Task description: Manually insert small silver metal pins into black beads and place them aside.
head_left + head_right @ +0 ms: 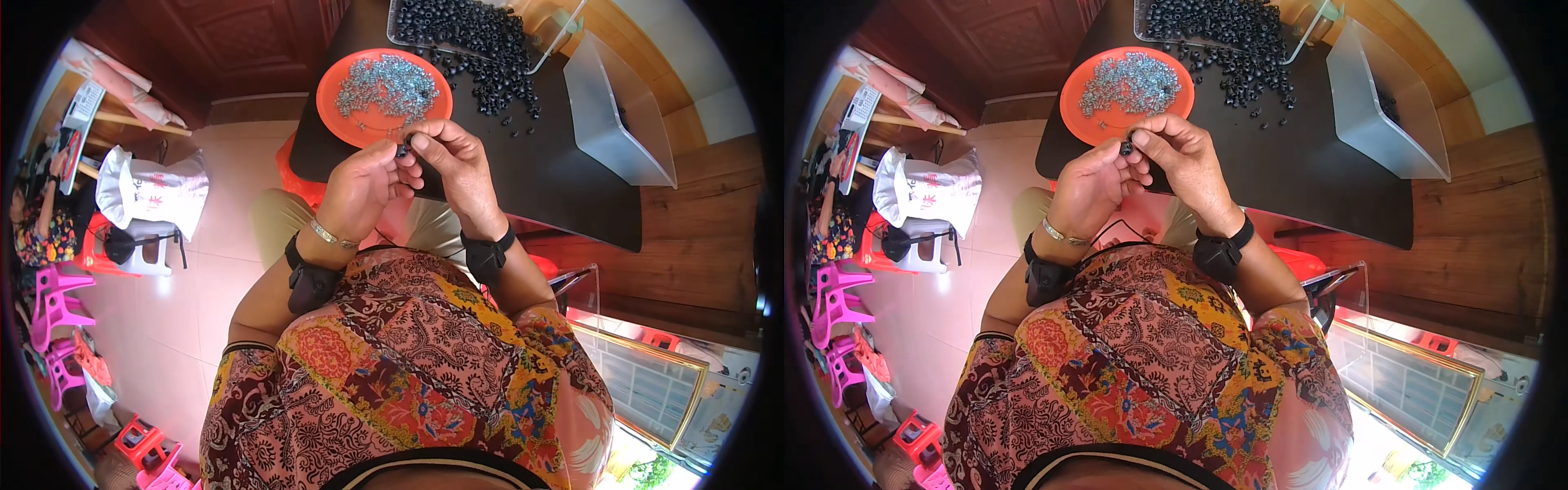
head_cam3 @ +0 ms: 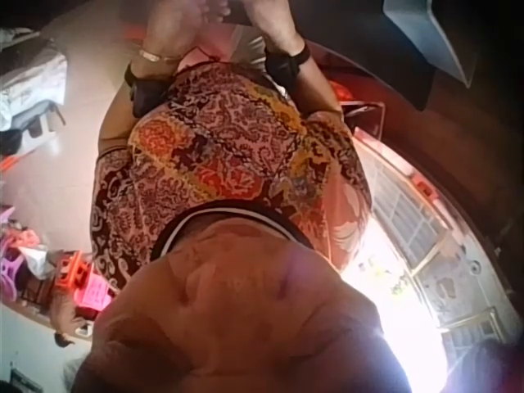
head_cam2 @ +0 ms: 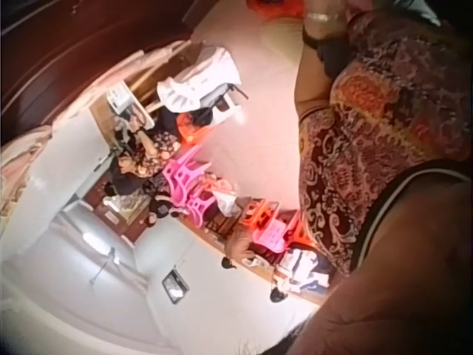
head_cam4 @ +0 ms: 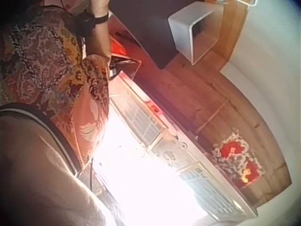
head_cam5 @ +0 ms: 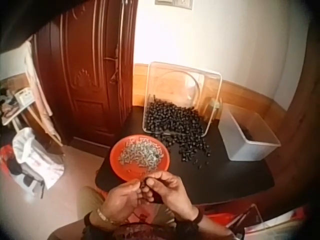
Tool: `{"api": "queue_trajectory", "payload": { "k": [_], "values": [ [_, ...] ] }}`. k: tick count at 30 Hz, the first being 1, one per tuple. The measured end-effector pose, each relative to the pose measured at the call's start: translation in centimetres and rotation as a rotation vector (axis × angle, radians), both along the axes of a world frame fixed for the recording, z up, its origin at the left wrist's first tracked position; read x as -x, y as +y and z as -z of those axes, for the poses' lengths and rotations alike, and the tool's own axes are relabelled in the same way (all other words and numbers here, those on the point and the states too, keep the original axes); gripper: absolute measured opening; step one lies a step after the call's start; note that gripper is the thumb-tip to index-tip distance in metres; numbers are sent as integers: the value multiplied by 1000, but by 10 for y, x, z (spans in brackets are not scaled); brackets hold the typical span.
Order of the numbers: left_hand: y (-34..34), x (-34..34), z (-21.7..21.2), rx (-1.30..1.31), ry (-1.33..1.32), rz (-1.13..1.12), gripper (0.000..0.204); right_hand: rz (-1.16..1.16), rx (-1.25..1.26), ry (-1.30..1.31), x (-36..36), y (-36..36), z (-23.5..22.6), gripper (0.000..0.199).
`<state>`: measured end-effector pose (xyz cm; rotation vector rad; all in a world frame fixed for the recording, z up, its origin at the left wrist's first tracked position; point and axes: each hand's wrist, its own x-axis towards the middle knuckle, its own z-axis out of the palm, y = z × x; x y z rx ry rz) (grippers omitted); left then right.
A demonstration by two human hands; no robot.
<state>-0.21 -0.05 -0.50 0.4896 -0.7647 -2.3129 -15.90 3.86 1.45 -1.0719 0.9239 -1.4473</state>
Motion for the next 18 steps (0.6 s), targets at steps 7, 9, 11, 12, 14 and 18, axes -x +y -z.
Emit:
{"api": "queue_trajectory", "payload": {
  "k": [7,9,11,12,14,18],
  "values": [
    [-1,1,5,-22,12,2,26,5,10,60,-1,3,5,12],
    [-1,1,3,-30,2,0,26,19,15,102,-2,4,5,12],
    [-1,2,1,-37,-8,-1,26,55,32,150,-5,6,4,12],
    [0,2,0,-41,-12,-6,27,90,48,198,-6,7,3,12],
    [1,2,-1,-45,-17,-11,27,90,69,206,-6,7,4,12],
    [2,2,-4,-29,-3,-10,27,115,126,285,-4,6,7,12]
  ]
}}
